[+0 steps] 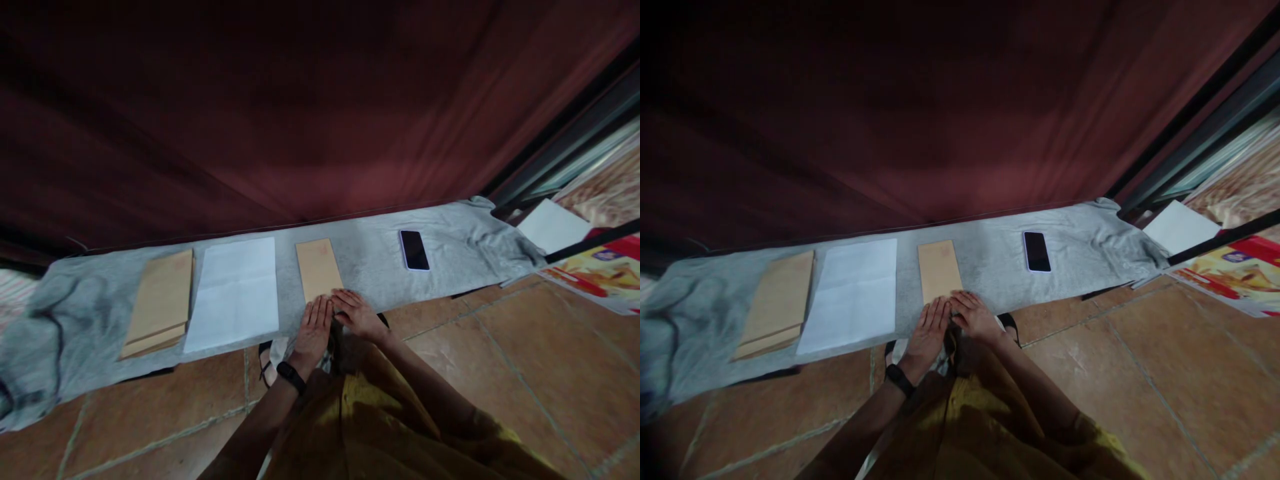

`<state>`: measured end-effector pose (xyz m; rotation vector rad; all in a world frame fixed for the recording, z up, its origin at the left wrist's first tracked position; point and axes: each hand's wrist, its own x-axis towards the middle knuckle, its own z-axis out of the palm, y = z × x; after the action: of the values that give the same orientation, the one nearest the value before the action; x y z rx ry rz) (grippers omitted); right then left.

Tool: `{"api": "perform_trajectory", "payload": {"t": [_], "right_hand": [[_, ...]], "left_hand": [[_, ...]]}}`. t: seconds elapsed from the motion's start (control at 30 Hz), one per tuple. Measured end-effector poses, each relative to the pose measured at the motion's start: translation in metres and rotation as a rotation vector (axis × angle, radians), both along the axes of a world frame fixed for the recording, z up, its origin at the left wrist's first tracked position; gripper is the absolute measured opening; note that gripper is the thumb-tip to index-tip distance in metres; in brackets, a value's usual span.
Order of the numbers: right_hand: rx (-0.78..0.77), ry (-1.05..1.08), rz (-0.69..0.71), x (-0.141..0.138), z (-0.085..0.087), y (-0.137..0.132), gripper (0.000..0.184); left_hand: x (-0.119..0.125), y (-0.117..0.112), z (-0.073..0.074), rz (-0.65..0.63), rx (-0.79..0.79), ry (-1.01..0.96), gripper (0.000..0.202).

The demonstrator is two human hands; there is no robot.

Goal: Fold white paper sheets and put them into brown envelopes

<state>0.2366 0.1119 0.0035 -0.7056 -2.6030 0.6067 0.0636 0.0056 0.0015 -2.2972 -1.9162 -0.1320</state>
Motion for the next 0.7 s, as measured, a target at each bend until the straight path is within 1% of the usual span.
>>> {"api": "perform_trajectory", "payload": {"t": [0.17,0.3,0.47,0.7], "right_hand": [[-0.045,0.035,0.013,0.003,0.001,0.004,0.048],[-0.053,0.056,0.003,0.001,0.002,0.006,0.044],[-0.064,0.053,0.005,0.000,0.008,0.008,0.041],[-0.068,0.028,-0.019,-0.001,0.012,0.009,0.040]], "left_hand": [[-0.008,-0.003,0.003,-0.034,-0.018,-0.005,0.063],[-0.012,-0.002,0.011,-0.041,-0.023,-0.016,0.058],[-0.015,0.002,0.021,-0.014,-0.035,-0.074,0.054],[-0.017,0.006,0.024,0.034,-0.054,-0.121,0.048]]}}
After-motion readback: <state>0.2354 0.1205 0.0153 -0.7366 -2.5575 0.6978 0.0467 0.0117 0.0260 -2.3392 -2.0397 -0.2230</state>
